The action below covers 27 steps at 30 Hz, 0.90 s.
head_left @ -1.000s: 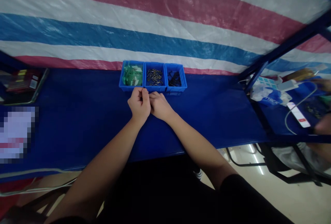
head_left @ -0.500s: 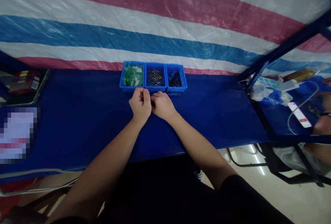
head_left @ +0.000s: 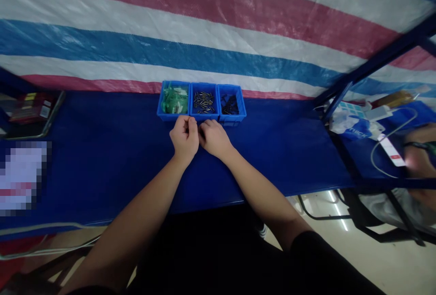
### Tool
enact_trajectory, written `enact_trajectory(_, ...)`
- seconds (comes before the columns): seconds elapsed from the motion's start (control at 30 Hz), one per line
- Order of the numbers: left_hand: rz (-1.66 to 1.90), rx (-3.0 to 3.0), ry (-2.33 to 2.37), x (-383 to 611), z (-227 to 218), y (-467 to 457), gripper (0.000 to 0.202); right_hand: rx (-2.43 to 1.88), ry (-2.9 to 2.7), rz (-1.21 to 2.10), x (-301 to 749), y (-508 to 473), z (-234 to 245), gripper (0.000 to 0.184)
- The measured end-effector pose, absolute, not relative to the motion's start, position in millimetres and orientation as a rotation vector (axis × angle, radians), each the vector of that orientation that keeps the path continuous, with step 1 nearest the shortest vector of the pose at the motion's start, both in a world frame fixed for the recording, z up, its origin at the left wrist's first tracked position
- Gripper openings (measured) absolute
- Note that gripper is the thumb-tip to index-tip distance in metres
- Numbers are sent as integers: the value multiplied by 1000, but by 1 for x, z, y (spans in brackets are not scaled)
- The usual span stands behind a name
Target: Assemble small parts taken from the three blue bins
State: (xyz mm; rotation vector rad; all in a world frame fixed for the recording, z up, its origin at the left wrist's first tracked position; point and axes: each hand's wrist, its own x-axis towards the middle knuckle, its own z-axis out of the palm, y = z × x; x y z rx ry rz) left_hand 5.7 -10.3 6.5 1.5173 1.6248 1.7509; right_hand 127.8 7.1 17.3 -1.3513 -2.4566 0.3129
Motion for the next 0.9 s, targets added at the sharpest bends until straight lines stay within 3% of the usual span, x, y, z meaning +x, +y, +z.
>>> enact_trajectory(0.63, 1706, 1504, 1635, 5, 3, -9, 30, -1190, -2450, 445, 131, 12, 13, 22)
enact_trajectory(0.9, 1700, 1495, 1644, 5, 6, -9, 30, -1138, -2220, 598, 131, 11, 16, 40)
